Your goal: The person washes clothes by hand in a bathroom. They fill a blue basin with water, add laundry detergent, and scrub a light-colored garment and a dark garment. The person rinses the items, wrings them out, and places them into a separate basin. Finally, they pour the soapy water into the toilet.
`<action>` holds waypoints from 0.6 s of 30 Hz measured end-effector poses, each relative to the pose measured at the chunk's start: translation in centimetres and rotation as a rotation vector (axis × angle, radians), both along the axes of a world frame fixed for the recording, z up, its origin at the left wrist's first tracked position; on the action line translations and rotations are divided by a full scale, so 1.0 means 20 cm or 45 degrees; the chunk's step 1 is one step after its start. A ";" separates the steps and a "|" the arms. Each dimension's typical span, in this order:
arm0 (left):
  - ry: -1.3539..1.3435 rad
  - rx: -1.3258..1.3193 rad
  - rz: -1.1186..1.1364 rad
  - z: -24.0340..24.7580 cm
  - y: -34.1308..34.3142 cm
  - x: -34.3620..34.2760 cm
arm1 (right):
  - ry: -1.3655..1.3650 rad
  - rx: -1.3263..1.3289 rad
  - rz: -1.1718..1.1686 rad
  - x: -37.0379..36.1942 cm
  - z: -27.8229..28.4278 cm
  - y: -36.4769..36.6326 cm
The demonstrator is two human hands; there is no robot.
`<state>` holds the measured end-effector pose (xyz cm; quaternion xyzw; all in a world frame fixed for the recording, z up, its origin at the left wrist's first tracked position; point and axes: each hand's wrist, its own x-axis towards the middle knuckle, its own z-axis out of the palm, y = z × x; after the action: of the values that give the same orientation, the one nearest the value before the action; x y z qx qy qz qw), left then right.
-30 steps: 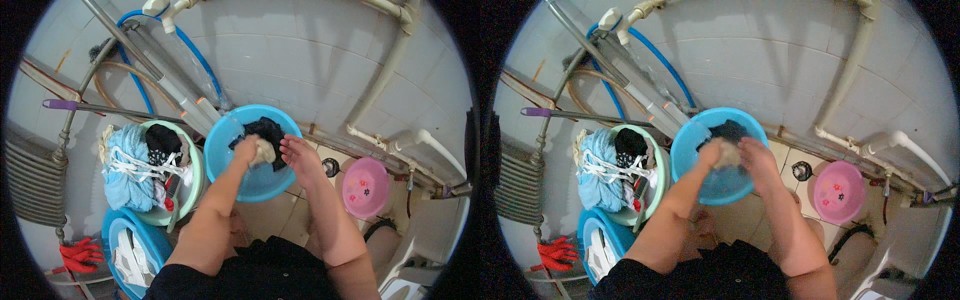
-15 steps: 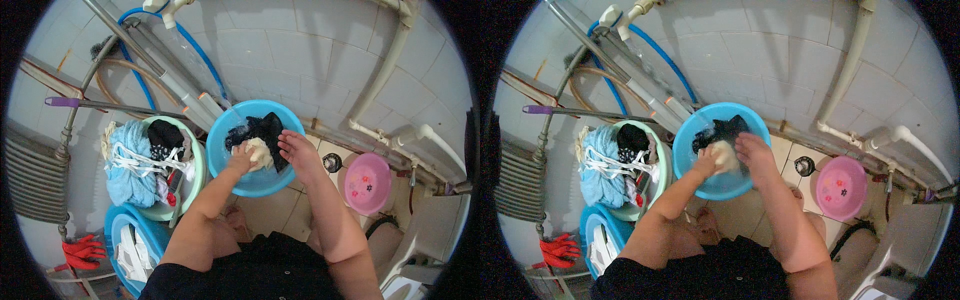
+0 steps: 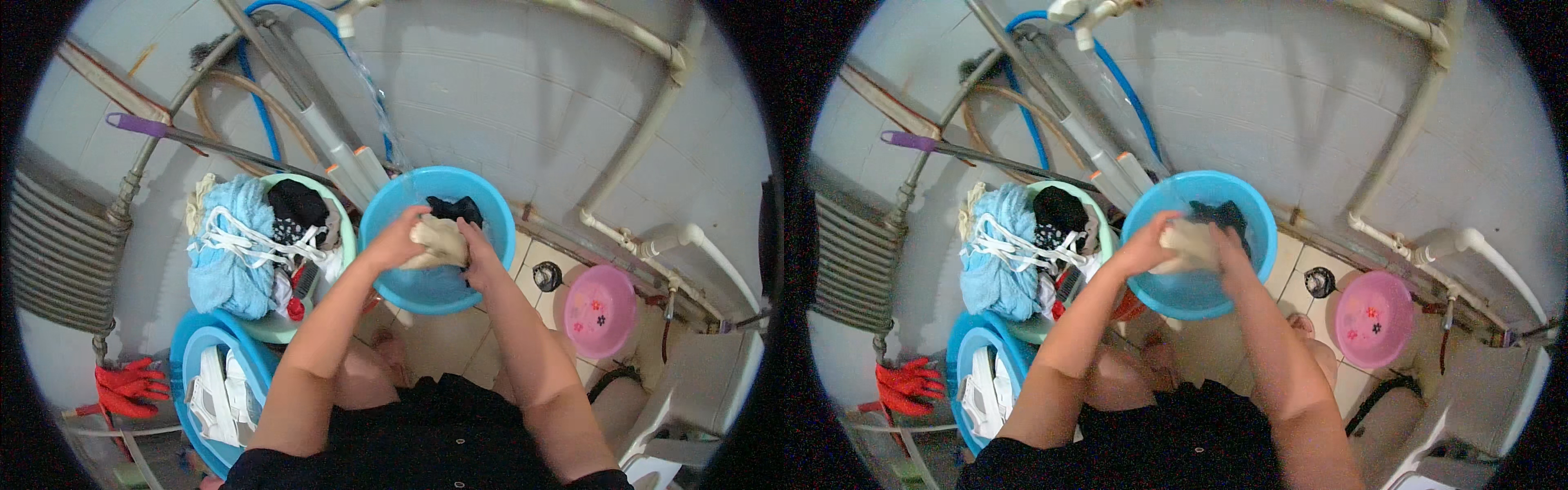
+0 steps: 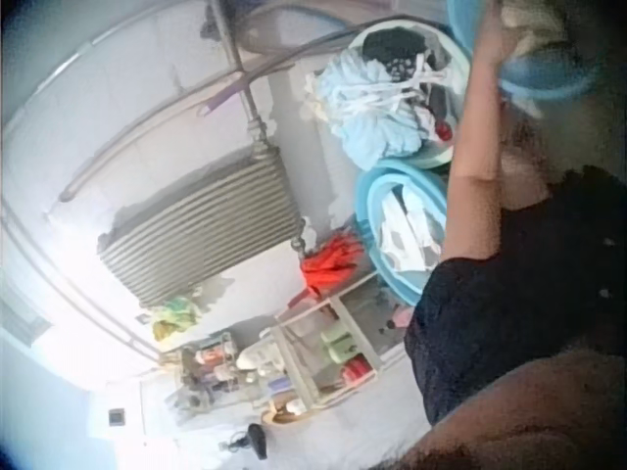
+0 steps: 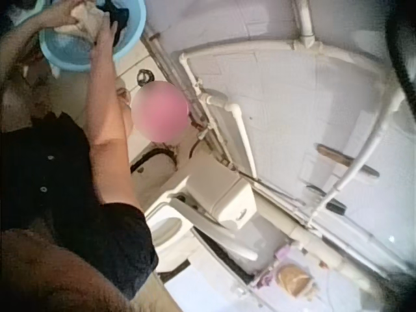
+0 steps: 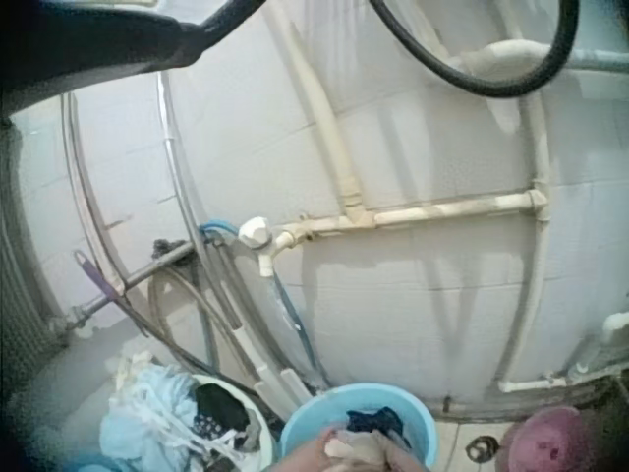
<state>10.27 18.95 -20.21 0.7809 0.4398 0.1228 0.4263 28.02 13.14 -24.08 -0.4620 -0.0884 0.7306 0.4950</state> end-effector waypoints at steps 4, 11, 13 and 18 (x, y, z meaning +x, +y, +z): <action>-0.256 0.359 -0.168 0.16 -0.09 0.02 | 0.445 0.207 -0.056 -0.03 -0.01 0.05; -1.524 -1.430 0.619 -0.11 -0.06 0.01 | -0.827 0.759 -0.210 -0.22 0.09 0.03; -1.580 -1.366 0.727 -0.29 0.06 0.01 | -1.244 0.989 -0.255 -0.38 0.16 -0.10; -1.376 -1.020 0.911 -0.24 -0.01 0.20 | -1.009 0.943 -0.389 -0.37 -0.20 0.01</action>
<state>14.26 18.76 -25.04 0.2077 0.4072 0.4496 0.7674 20.55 13.43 -28.15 -0.5040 -0.4500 0.3416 0.6533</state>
